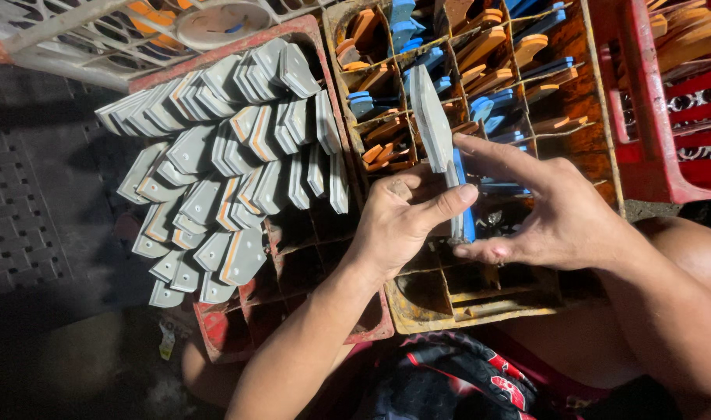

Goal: The person assembles climbing holds by inserting wooden inserts into gray metal plates and securing them with blue plastic fasteners. The person handles each component by hand, aligns the parts, and places the assembled units into a compartmentalized tray.

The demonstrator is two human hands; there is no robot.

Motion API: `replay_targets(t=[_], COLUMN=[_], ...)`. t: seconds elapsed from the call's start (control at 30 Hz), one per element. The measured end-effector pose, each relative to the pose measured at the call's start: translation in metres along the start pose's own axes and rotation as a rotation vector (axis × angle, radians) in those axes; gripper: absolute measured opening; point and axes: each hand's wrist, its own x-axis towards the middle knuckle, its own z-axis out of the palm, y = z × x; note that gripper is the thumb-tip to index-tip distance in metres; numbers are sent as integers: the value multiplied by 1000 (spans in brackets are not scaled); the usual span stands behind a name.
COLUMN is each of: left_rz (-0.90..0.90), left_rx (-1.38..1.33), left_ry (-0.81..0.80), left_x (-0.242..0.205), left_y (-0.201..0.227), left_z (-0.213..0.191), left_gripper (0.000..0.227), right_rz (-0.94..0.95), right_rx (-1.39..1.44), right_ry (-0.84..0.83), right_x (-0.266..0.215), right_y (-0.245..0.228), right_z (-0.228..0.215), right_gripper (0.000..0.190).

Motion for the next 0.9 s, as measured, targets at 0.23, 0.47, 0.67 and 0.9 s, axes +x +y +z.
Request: replay_targets(t=[0.23,0.47,0.67,0.9], left_rz=[-34,-32,30,154], left_rx=[-14,330,398,853], left_ry=[-90,-244,-126,37], left_x=[-1,-10,-14,-15], left_y=[11,35,42,35], left_z=[-4,-1,11,22], left_gripper=[27,32,32,23], right_rz=[-151,113,16,11], right_rx=[120,414,414,298], right_ry=[51,45,252,354], right_x=[-2,-5,-10,-12], right_y=[-1,17,21,15], right_z=[1,1,-6,6], right_gripper=[95,39,19,20])
